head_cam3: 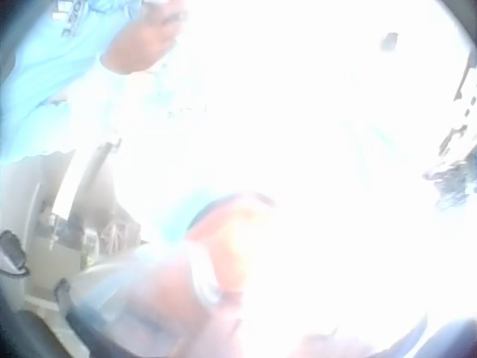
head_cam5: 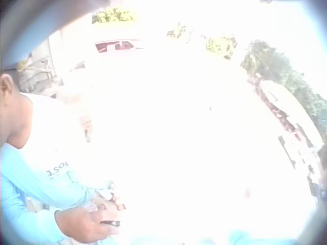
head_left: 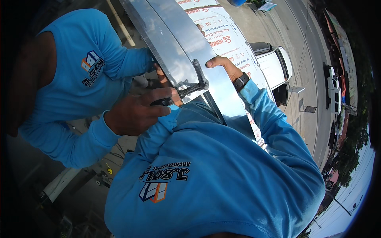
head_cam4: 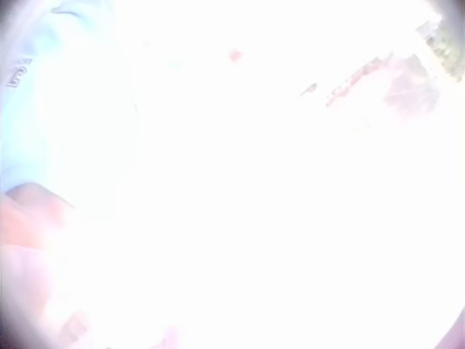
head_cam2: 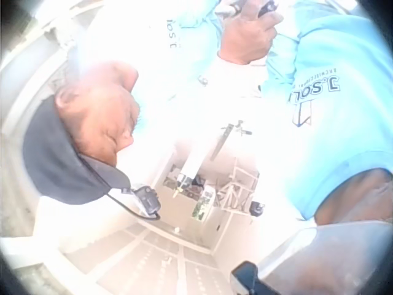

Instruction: Assembling and aligning metal flashing or panels onto a curved architectural frame using manual pressure and tools.

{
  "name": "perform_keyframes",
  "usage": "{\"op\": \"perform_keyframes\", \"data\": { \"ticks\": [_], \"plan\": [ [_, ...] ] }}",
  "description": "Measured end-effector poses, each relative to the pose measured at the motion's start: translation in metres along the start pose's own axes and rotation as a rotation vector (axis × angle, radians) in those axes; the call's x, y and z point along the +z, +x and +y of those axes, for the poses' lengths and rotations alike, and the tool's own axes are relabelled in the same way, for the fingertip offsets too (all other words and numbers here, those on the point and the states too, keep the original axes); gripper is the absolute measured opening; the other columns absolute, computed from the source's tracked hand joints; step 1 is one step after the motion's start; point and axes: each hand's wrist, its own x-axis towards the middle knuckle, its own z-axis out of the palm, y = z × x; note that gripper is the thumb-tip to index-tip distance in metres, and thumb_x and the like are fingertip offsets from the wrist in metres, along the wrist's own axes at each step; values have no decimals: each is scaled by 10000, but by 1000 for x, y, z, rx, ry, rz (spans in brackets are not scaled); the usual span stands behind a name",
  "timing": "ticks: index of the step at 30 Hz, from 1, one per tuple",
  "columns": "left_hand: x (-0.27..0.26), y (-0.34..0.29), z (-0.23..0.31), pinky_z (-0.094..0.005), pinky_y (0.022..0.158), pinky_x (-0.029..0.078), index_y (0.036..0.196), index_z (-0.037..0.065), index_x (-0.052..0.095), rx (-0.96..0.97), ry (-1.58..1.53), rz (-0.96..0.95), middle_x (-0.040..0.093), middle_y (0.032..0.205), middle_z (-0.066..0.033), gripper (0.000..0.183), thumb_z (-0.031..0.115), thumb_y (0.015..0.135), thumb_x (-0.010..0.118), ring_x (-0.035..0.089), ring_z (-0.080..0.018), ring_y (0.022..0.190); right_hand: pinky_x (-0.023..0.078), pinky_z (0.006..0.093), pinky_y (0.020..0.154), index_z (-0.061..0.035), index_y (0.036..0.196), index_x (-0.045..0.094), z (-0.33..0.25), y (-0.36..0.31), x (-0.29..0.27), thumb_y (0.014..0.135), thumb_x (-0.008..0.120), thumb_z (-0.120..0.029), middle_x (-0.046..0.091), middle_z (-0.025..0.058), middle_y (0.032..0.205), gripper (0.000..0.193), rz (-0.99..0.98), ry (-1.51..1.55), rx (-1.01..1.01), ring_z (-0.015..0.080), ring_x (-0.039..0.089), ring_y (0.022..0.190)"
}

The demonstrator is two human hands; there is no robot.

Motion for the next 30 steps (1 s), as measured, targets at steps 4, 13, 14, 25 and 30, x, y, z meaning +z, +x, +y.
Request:
{"op": "perform_keyframes", "data": {
  "ticks": [4,13,14,25,30],
  "plan": [
    [94,109,-18,-410,906,459,1256,75,442,-142,-1302,850,457,1312,-118,492,383,877,502,484,-290,1202,577,320,623,99,1127,555,4,9,-19,667,685,-166,645,213,915,546,9,-27,10,247,662,725],
    [125,115,-35,-429,883,521,1294,73,487,-216,-2369,1199,593,1167,-146,775,713,874,363,615,-302,1032,580,318,617,83,1093,568,7,4,5,654,674,-205,657,180,897,536,116,-142,-16,251,665,659],
    [128,118,-38,-370,803,544,1216,90,553,-141,-2446,1204,636,1043,-101,703,689,877,411,643,-227,925,594,350,673,75,1144,537,0,-3,25,660,655,-200,660,179,942,569,-1,-98,33,282,681,740],
    [129,134,-40,-237,779,462,1108,135,650,16,-2241,1605,668,1050,-39,557,624,873,524,595,-108,870,447,366,806,-1,1021,614,-2,17,-79,769,692,-376,611,126,1004,458,117,-628,-430,235,546,943],
    [111,120,-19,-266,635,481,1006,143,686,-308,-2170,1612,697,919,-43,568,666,832,549,611,-140,693,460,419,781,17,994,628,-26,7,-87,776,678,-387,622,157,997,462,155,-720,-262,255,557,926]
  ]
}}
